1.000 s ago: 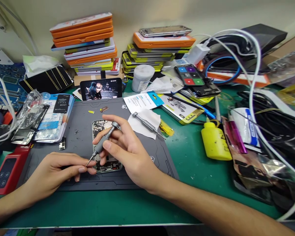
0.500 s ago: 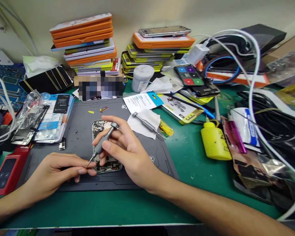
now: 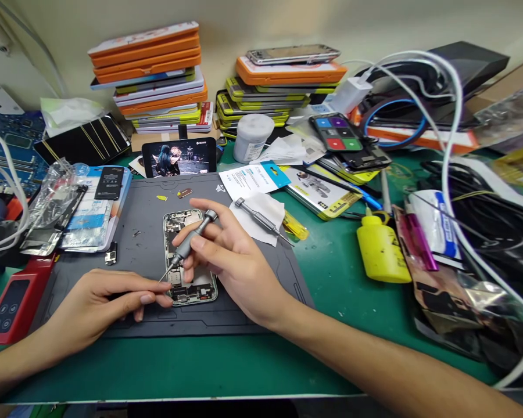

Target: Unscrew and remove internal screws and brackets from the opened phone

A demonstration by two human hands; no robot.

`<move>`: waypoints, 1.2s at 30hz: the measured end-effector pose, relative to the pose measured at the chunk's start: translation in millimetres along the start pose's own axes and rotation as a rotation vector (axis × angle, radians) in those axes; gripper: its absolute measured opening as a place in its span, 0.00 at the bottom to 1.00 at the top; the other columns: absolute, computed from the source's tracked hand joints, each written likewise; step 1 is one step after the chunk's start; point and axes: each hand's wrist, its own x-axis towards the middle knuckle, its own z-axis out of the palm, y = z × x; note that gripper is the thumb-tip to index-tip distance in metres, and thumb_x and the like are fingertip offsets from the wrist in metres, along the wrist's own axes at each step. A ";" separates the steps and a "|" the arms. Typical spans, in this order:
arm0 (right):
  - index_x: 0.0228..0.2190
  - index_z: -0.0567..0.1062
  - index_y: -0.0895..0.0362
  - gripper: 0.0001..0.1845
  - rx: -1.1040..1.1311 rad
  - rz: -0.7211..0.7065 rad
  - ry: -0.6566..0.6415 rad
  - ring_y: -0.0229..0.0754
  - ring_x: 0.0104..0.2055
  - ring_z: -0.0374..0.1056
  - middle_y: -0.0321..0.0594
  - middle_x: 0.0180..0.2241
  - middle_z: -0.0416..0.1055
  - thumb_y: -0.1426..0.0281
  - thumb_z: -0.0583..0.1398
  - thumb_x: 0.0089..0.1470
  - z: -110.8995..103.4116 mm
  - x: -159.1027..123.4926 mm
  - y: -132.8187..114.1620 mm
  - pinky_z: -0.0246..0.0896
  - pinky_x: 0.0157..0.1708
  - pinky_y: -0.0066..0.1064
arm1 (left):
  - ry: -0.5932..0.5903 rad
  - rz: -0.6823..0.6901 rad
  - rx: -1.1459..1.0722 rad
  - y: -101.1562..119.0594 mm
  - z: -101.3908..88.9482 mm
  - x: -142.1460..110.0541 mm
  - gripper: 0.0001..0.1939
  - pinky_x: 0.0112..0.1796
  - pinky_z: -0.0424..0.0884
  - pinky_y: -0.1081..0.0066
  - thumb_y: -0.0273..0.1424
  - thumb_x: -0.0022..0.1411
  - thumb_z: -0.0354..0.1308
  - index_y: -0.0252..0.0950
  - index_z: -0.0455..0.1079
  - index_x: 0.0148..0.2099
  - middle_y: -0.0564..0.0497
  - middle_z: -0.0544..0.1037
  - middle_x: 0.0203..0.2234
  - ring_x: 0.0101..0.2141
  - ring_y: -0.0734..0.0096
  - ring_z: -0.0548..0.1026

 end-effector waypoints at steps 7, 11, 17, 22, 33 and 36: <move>0.61 0.66 0.47 0.23 -0.011 0.008 -0.021 0.34 0.31 0.77 0.34 0.41 0.79 0.70 0.64 0.68 -0.5 -0.6 0.8 0.76 0.34 0.26 | -0.001 -0.002 0.031 -2.0 -1.3 0.1 0.12 0.31 0.79 0.79 0.33 0.72 0.65 0.44 0.86 0.53 0.49 0.90 0.40 0.25 0.78 0.77; 0.61 0.67 0.47 0.24 -0.005 0.002 -0.032 0.35 0.32 0.76 0.34 0.41 0.79 0.69 0.65 0.68 -0.3 -1.5 1.7 0.77 0.34 0.27 | -0.004 -0.009 0.049 -4.3 -1.6 -1.1 0.11 0.32 0.80 0.78 0.34 0.73 0.64 0.44 0.87 0.53 0.50 0.90 0.41 0.26 0.77 0.77; 0.60 0.67 0.47 0.23 -0.061 -0.022 -0.032 0.36 0.32 0.74 0.36 0.41 0.78 0.68 0.65 0.68 1.5 -3.5 1.5 0.77 0.32 0.29 | 0.032 0.045 0.188 -3.3 -0.8 -3.6 0.12 0.28 0.76 0.80 0.33 0.76 0.61 0.42 0.86 0.51 0.52 0.89 0.34 0.24 0.77 0.78; 0.67 0.63 0.38 0.29 -0.456 -0.426 0.033 0.38 0.30 0.73 0.36 0.42 0.77 0.71 0.61 0.71 -5.1 -12.0 -3.0 0.78 0.29 0.31 | 0.217 0.553 0.833 -6.1 -4.2 -4.3 0.11 0.27 0.71 0.75 0.28 0.78 0.58 0.35 0.83 0.52 0.54 0.82 0.26 0.24 0.75 0.77; 0.75 0.57 0.48 0.43 -1.015 -1.044 -0.197 0.46 0.40 0.83 0.49 0.48 0.83 0.80 0.63 0.67 -20.0 -3.2 18.1 0.84 0.36 0.37 | 0.102 0.813 1.254 -15.0 -5.2 -5.0 0.13 0.27 0.64 0.65 0.26 0.80 0.54 0.33 0.74 0.60 0.55 0.77 0.29 0.26 0.70 0.70; 0.75 0.56 0.45 0.45 -1.028 -1.014 -0.208 0.49 0.44 0.83 0.48 0.49 0.84 0.79 0.65 0.66 -21.2 -5.0 22.5 0.85 0.39 0.40 | 0.100 0.806 1.265 -16.5 -4.4 -4.4 0.12 0.27 0.63 0.65 0.26 0.79 0.54 0.33 0.73 0.60 0.55 0.76 0.29 0.27 0.69 0.70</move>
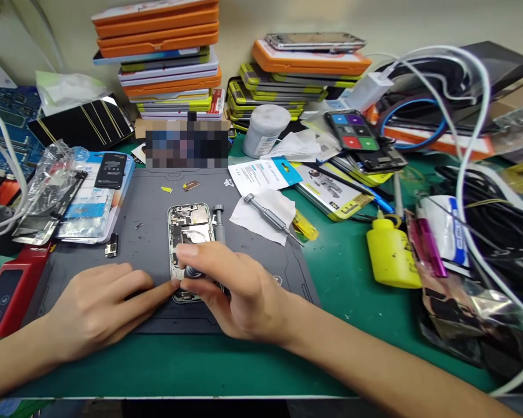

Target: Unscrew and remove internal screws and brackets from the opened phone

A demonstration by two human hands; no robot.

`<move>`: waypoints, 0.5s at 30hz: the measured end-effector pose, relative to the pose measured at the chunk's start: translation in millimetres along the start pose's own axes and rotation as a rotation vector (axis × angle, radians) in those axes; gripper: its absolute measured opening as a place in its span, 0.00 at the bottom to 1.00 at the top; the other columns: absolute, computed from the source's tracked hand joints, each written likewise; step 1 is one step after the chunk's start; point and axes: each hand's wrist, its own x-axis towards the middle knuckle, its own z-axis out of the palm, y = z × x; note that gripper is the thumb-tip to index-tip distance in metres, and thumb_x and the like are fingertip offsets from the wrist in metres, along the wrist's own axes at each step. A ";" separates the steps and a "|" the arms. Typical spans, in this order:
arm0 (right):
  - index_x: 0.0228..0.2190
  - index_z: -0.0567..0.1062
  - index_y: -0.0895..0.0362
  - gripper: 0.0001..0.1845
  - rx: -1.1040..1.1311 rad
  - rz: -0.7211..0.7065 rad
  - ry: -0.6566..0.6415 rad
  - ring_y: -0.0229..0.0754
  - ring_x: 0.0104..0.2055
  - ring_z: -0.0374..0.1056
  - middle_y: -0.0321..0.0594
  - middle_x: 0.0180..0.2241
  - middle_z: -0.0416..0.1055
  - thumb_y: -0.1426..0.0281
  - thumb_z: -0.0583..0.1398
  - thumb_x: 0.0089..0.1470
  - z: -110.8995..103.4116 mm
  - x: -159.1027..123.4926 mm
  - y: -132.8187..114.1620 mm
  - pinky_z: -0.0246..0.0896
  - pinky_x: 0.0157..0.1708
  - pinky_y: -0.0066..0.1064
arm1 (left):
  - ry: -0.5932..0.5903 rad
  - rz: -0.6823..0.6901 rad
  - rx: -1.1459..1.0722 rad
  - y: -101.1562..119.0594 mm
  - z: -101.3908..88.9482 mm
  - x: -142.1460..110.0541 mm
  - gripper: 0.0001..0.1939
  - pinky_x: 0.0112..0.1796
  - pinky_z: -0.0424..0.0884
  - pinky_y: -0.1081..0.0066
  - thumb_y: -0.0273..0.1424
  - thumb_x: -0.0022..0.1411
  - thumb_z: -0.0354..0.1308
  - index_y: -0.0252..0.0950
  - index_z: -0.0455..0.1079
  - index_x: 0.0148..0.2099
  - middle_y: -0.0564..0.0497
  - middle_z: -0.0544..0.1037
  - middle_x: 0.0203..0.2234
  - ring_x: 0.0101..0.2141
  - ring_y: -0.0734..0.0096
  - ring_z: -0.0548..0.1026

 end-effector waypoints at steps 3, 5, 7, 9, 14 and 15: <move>0.76 0.57 0.44 0.45 0.018 0.025 -0.041 0.50 0.45 0.83 0.46 0.51 0.84 0.80 0.63 0.65 -0.3 -1.1 -1.5 0.85 0.39 0.41 | 0.004 -0.002 0.003 0.1 1.2 -0.9 0.12 0.27 0.62 0.64 0.26 0.80 0.54 0.33 0.73 0.60 0.55 0.76 0.29 0.27 0.69 0.70; 0.76 0.57 0.43 0.45 0.046 0.055 -0.072 0.50 0.44 0.83 0.45 0.50 0.84 0.81 0.62 0.66 0.0 -1.4 -2.3 0.85 0.39 0.42 | 0.000 -0.006 0.003 0.4 1.4 -1.4 0.12 0.27 0.61 0.63 0.25 0.80 0.53 0.33 0.72 0.59 0.55 0.76 0.29 0.27 0.69 0.70; 0.75 0.57 0.40 0.45 0.074 0.078 -0.083 0.50 0.44 0.83 0.43 0.50 0.84 0.80 0.62 0.67 0.8 -2.7 -2.3 0.85 0.40 0.42 | 0.000 -0.009 -0.005 1.0 1.3 -1.5 0.11 0.27 0.61 0.63 0.25 0.80 0.53 0.33 0.72 0.59 0.55 0.76 0.30 0.27 0.69 0.69; 0.75 0.57 0.37 0.45 0.108 0.099 -0.082 0.49 0.45 0.83 0.41 0.52 0.84 0.80 0.63 0.67 1.7 -5.3 -1.3 0.85 0.41 0.42 | 0.000 -0.011 -0.012 1.3 1.1 -1.4 0.11 0.27 0.61 0.62 0.25 0.80 0.53 0.32 0.72 0.60 0.55 0.76 0.30 0.28 0.68 0.69; 0.74 0.58 0.34 0.45 0.168 0.144 -0.103 0.50 0.48 0.83 0.38 0.52 0.84 0.79 0.63 0.67 2.3 -9.7 1.1 0.85 0.44 0.43 | -0.006 -0.013 -0.016 0.8 1.4 -1.1 0.11 0.28 0.62 0.63 0.25 0.80 0.53 0.32 0.72 0.59 0.55 0.77 0.30 0.28 0.69 0.69; 0.75 0.58 0.35 0.45 0.165 0.131 -0.104 0.50 0.48 0.83 0.38 0.50 0.84 0.79 0.63 0.67 2.5 -9.5 1.1 0.85 0.43 0.43 | -0.007 -0.012 -0.016 0.7 1.5 -1.0 0.11 0.28 0.62 0.63 0.25 0.80 0.53 0.33 0.71 0.59 0.55 0.77 0.30 0.28 0.69 0.70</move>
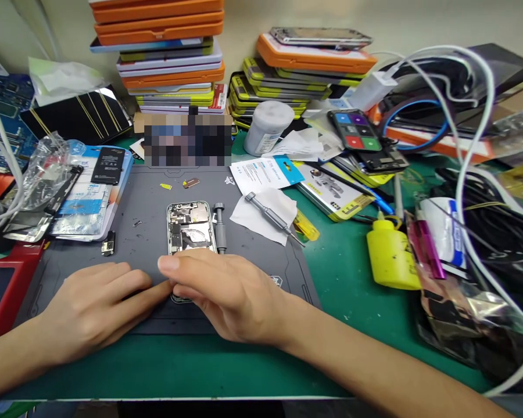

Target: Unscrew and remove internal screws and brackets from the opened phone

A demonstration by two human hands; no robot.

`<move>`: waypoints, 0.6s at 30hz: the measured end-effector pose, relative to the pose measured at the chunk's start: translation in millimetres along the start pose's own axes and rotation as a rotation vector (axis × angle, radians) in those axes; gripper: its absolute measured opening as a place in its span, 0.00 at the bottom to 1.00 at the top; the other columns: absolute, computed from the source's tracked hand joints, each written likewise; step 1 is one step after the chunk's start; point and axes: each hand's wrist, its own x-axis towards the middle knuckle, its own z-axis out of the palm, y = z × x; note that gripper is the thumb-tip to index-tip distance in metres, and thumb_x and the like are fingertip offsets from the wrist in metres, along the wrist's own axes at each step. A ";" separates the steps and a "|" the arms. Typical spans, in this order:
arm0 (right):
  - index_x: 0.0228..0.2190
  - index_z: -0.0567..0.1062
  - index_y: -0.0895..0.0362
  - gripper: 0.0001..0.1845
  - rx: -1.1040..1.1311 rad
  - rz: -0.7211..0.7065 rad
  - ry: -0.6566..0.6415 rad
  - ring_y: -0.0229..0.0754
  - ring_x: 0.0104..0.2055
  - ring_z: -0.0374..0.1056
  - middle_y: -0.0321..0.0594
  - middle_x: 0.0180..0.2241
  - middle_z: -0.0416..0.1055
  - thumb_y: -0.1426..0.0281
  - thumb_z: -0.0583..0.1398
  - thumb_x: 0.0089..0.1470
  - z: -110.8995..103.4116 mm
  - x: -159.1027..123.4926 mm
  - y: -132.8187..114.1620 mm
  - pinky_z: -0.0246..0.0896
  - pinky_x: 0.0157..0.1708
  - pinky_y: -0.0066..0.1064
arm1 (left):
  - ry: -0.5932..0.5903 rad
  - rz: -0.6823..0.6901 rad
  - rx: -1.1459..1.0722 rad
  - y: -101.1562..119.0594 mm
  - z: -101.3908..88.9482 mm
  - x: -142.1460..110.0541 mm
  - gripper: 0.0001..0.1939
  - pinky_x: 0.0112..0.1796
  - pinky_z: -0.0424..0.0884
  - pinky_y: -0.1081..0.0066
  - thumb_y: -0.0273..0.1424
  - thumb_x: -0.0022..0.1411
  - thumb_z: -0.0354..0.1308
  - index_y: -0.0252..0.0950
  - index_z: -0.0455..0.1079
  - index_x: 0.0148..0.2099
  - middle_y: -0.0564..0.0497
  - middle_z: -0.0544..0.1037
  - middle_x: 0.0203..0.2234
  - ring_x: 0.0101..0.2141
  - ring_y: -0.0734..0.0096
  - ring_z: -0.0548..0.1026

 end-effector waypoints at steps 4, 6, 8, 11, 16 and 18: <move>0.75 0.57 0.38 0.47 -0.027 -0.048 -0.001 0.49 0.48 0.82 0.40 0.50 0.84 0.81 0.62 0.65 4.7 0.2 -1.6 0.86 0.45 0.43 | -0.004 0.002 0.001 0.2 -0.4 0.4 0.11 0.27 0.62 0.63 0.25 0.81 0.51 0.33 0.72 0.58 0.55 0.77 0.31 0.28 0.69 0.71; 0.76 0.55 0.36 0.47 -0.033 -0.036 0.020 0.49 0.50 0.82 0.40 0.54 0.83 0.82 0.61 0.66 8.4 -1.5 -2.2 0.86 0.46 0.44 | -0.003 0.001 -0.003 0.4 -0.8 0.4 0.11 0.27 0.62 0.63 0.26 0.81 0.51 0.33 0.72 0.58 0.54 0.78 0.31 0.28 0.69 0.71; 0.76 0.55 0.36 0.48 -0.033 -0.021 0.032 0.50 0.50 0.82 0.40 0.55 0.83 0.82 0.60 0.66 10.1 -3.5 -2.1 0.86 0.45 0.44 | -0.002 0.002 -0.005 0.6 -1.1 0.4 0.10 0.27 0.62 0.63 0.26 0.81 0.51 0.33 0.72 0.58 0.54 0.78 0.31 0.28 0.69 0.71; 0.75 0.55 0.35 0.48 -0.020 -0.019 0.002 0.50 0.50 0.83 0.39 0.55 0.83 0.82 0.60 0.66 6.0 -3.5 -0.5 0.86 0.45 0.45 | -0.004 0.005 0.002 0.7 -1.5 0.5 0.10 0.27 0.62 0.64 0.25 0.80 0.52 0.32 0.72 0.57 0.54 0.77 0.31 0.28 0.69 0.71; 0.76 0.53 0.34 0.46 0.003 -0.023 -0.119 0.49 0.47 0.84 0.38 0.50 0.84 0.80 0.59 0.68 -5.0 3.7 -0.2 0.87 0.44 0.44 | -0.005 0.005 -0.008 0.7 -0.9 -0.4 0.12 0.28 0.61 0.63 0.25 0.80 0.52 0.31 0.73 0.59 0.54 0.77 0.30 0.28 0.69 0.70; 0.76 0.52 0.36 0.46 -0.011 -0.025 -0.070 0.49 0.46 0.84 0.39 0.48 0.85 0.80 0.60 0.68 -4.6 4.5 -2.6 0.87 0.44 0.45 | -0.005 0.004 -0.008 0.5 -0.3 -0.8 0.12 0.28 0.61 0.63 0.25 0.80 0.53 0.31 0.73 0.60 0.54 0.76 0.30 0.28 0.69 0.70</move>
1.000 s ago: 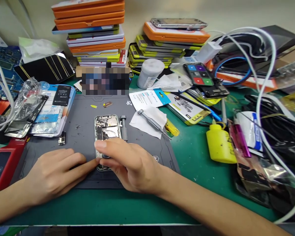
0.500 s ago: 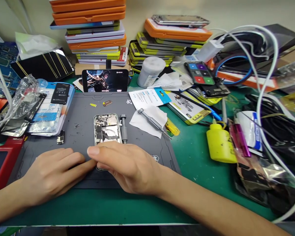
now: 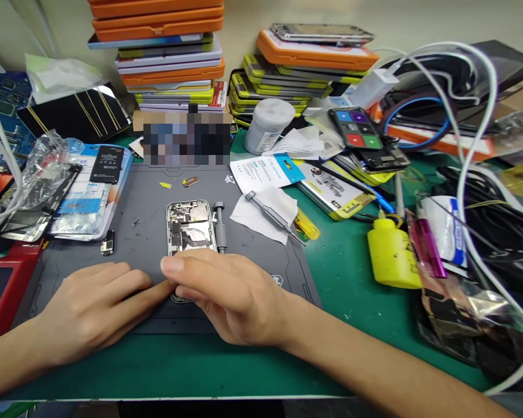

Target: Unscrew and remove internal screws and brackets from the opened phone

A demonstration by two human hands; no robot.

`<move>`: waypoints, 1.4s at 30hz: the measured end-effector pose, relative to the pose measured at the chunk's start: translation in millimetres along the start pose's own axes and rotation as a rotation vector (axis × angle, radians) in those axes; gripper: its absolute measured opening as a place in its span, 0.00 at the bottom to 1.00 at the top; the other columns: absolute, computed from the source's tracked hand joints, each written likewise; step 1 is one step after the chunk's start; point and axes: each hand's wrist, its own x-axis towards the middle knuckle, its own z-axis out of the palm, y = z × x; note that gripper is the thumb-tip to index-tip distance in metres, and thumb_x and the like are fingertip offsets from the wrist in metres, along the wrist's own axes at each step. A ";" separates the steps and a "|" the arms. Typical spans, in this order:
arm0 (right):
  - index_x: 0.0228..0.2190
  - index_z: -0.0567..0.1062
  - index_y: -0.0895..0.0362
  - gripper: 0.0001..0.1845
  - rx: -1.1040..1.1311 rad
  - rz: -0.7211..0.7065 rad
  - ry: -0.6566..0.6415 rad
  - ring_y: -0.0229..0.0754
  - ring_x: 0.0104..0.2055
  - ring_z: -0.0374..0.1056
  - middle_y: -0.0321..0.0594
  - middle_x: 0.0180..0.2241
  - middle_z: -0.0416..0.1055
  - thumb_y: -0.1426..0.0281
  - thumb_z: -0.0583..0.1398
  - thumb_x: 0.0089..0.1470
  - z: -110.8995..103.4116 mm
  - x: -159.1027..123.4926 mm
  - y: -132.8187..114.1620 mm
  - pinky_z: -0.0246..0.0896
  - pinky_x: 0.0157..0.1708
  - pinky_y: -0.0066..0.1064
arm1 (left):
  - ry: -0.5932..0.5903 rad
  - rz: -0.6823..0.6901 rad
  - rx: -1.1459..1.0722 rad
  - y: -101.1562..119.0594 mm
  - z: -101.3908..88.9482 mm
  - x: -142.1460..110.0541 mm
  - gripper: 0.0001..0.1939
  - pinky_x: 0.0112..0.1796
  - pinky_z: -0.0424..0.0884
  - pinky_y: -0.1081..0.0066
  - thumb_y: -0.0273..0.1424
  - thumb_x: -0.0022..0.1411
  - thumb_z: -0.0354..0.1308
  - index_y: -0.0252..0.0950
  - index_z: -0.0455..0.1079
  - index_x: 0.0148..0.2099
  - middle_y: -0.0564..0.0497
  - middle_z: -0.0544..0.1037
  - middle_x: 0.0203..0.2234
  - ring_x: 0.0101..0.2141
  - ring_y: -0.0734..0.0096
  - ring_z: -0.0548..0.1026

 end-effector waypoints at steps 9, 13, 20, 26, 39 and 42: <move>0.73 0.58 0.34 0.44 -0.055 0.029 0.099 0.48 0.43 0.85 0.38 0.48 0.85 0.79 0.62 0.67 6.8 -5.6 -3.9 0.87 0.41 0.43 | 0.000 0.005 0.015 0.3 -1.8 1.7 0.12 0.27 0.62 0.64 0.25 0.79 0.53 0.31 0.71 0.60 0.54 0.75 0.30 0.27 0.70 0.70; 0.73 0.60 0.36 0.44 -0.032 0.030 0.074 0.49 0.49 0.84 0.39 0.53 0.84 0.82 0.61 0.66 8.4 -6.7 -3.1 0.87 0.47 0.44 | 0.006 0.002 0.007 1.0 -1.0 0.8 0.11 0.27 0.60 0.64 0.24 0.80 0.52 0.32 0.73 0.57 0.54 0.75 0.30 0.27 0.69 0.69; 0.74 0.58 0.35 0.45 -0.017 0.043 0.119 0.51 0.52 0.83 0.39 0.57 0.83 0.82 0.61 0.66 16.7 -9.3 -3.7 0.86 0.48 0.46 | 0.005 -0.005 -0.007 0.8 0.0 0.6 0.11 0.28 0.60 0.63 0.24 0.80 0.52 0.31 0.74 0.57 0.53 0.77 0.31 0.28 0.68 0.69; 0.77 0.55 0.44 0.46 -0.160 -0.078 0.054 0.49 0.45 0.84 0.44 0.50 0.85 0.80 0.62 0.66 5.9 3.3 -4.2 0.85 0.39 0.38 | 0.024 0.008 0.004 0.9 0.3 -0.1 0.10 0.27 0.59 0.62 0.24 0.80 0.52 0.32 0.73 0.55 0.54 0.76 0.29 0.27 0.68 0.68; 0.66 0.70 0.60 0.24 -0.331 -0.195 0.083 0.42 0.39 0.81 0.45 0.39 0.83 0.74 0.60 0.71 -8.3 22.4 -11.5 0.81 0.39 0.32 | 0.030 -0.001 -0.005 -0.5 3.4 -1.1 0.12 0.28 0.61 0.61 0.24 0.80 0.52 0.30 0.71 0.60 0.53 0.78 0.32 0.28 0.66 0.69; 0.64 0.72 0.60 0.22 -0.308 -0.194 0.073 0.43 0.44 0.81 0.48 0.43 0.81 0.78 0.55 0.72 -9.3 23.0 -11.6 0.81 0.42 0.34 | 0.034 -0.007 0.007 0.4 2.4 -1.1 0.13 0.29 0.62 0.62 0.24 0.81 0.51 0.31 0.70 0.61 0.53 0.79 0.33 0.29 0.66 0.70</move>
